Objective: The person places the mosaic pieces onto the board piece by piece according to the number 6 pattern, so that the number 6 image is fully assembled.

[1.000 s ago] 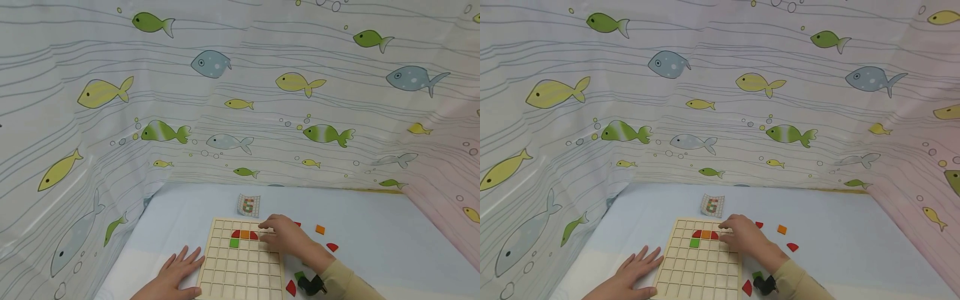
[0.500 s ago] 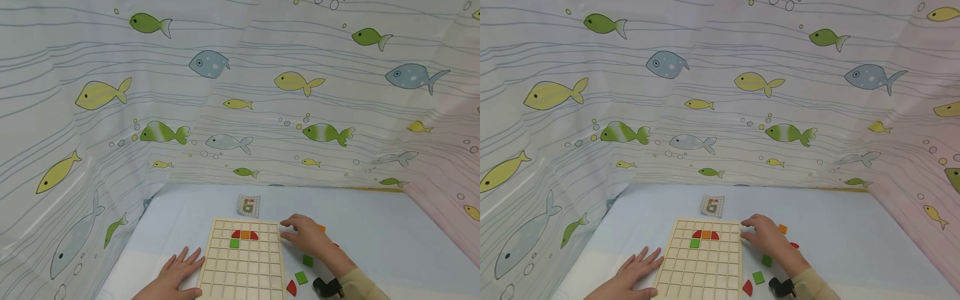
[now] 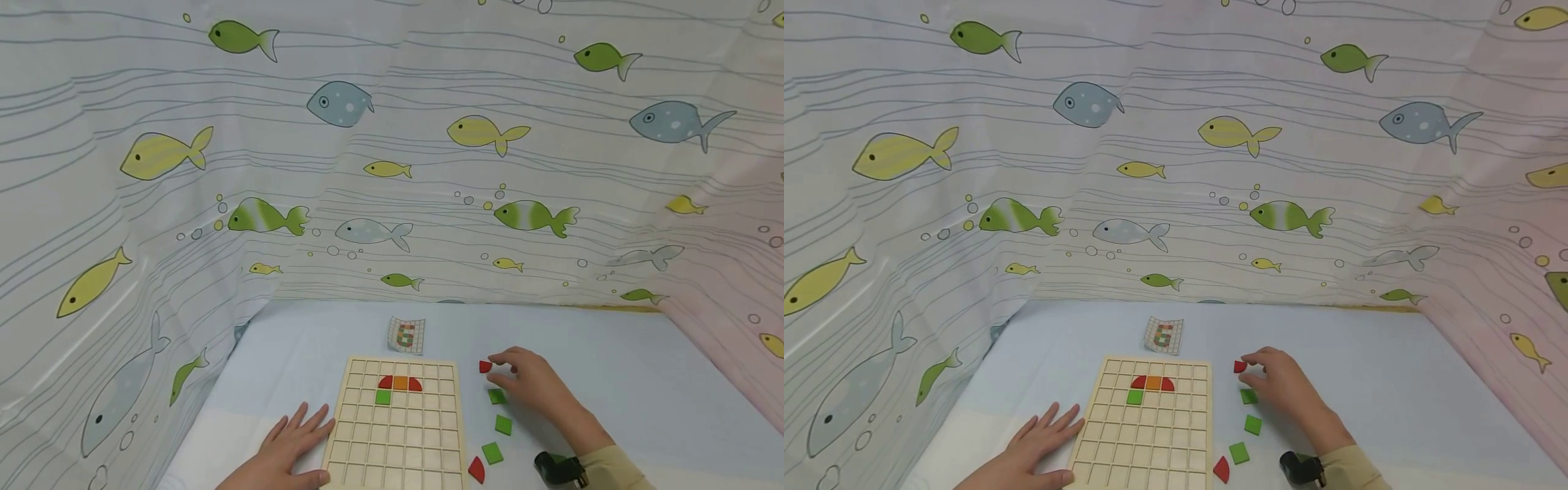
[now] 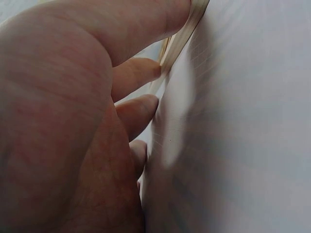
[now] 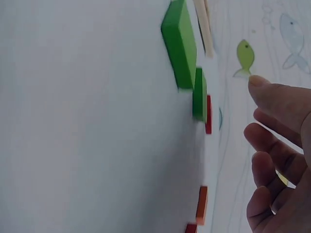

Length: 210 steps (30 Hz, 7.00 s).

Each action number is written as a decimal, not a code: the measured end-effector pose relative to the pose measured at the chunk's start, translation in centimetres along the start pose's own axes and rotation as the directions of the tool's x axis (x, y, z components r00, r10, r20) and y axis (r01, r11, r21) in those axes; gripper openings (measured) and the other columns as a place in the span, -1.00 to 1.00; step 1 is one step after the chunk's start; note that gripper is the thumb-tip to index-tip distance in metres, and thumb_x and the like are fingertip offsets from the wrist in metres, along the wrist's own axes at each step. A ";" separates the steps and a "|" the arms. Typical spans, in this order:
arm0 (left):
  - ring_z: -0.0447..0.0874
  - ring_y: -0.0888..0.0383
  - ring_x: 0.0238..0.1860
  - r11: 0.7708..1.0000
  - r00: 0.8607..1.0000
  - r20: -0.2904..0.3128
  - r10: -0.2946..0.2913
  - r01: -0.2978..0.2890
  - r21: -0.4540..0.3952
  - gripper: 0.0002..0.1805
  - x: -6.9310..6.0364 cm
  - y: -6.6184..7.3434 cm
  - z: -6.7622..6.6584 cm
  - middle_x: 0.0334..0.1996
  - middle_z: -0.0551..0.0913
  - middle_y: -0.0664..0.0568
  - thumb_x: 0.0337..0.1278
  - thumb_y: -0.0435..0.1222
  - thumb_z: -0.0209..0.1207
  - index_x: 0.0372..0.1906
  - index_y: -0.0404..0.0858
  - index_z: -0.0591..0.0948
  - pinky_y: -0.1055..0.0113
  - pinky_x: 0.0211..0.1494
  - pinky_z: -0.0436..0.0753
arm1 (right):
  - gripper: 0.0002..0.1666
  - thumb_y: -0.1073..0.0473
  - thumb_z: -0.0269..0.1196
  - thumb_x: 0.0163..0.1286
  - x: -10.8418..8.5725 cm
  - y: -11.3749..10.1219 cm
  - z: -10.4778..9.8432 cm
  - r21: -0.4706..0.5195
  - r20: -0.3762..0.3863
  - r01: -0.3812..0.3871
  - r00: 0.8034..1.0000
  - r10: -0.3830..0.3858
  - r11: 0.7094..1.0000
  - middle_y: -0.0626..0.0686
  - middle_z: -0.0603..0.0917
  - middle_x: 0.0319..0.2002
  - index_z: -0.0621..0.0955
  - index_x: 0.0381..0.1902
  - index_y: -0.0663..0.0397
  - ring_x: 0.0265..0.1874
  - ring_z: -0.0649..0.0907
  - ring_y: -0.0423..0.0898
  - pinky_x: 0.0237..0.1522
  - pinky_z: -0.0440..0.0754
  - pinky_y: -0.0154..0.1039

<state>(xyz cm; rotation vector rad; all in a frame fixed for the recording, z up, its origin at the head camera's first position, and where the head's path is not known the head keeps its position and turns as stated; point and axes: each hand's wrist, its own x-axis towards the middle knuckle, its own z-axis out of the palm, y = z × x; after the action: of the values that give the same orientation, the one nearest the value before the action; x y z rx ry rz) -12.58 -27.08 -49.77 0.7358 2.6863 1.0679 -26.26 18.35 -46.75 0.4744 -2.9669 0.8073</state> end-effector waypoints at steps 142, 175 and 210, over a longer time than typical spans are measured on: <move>-0.30 -0.48 0.46 0.999 0.999 0.042 -0.035 0.037 -0.035 -0.23 -0.1 0.6 -0.3 0.49 0.10 -0.33 0.30 -0.02 0.20 0.47 -0.32 0.30 -0.44 0.23 -0.28 | -0.88 0.00 0.39 0.31 1.2 -14.8 8.0 -0.081 0.238 0.537 0.829 -0.507 0.840 -0.32 0.56 -0.38 0.78 -0.24 -0.18 -0.38 0.47 -0.35 -0.29 0.48 -0.44; -0.33 -0.47 0.46 0.996 0.998 0.047 -0.051 0.054 -0.070 -0.21 -0.1 0.5 0.0 0.49 0.09 -0.33 0.28 0.02 0.21 0.48 -0.28 0.30 0.23 0.26 -0.47 | -0.73 -0.10 0.43 0.25 0.7 -15.4 8.0 -0.092 0.268 0.515 0.837 -0.477 0.852 -0.28 0.58 -0.28 0.77 -0.13 -0.20 -0.29 0.50 -0.34 -0.27 0.51 -0.42; -0.25 -0.46 0.47 0.999 0.999 0.021 -0.043 0.043 0.013 -0.20 -0.2 0.8 -0.1 0.49 0.14 -0.28 0.27 0.08 0.20 0.47 -0.27 0.33 -0.42 0.25 -0.26 | -0.57 -0.04 0.42 0.26 -2.2 -9.1 3.1 0.044 0.189 0.319 0.928 -0.321 0.947 -0.18 0.63 -0.06 0.72 0.06 -0.05 -0.03 0.58 -0.15 -0.04 0.60 -0.16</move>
<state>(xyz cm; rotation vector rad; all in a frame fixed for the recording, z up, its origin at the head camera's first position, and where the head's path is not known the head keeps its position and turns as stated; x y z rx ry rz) -12.18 -26.71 -49.21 0.6838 2.6806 1.0291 -21.28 9.97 -45.23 1.0627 -2.9315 0.7827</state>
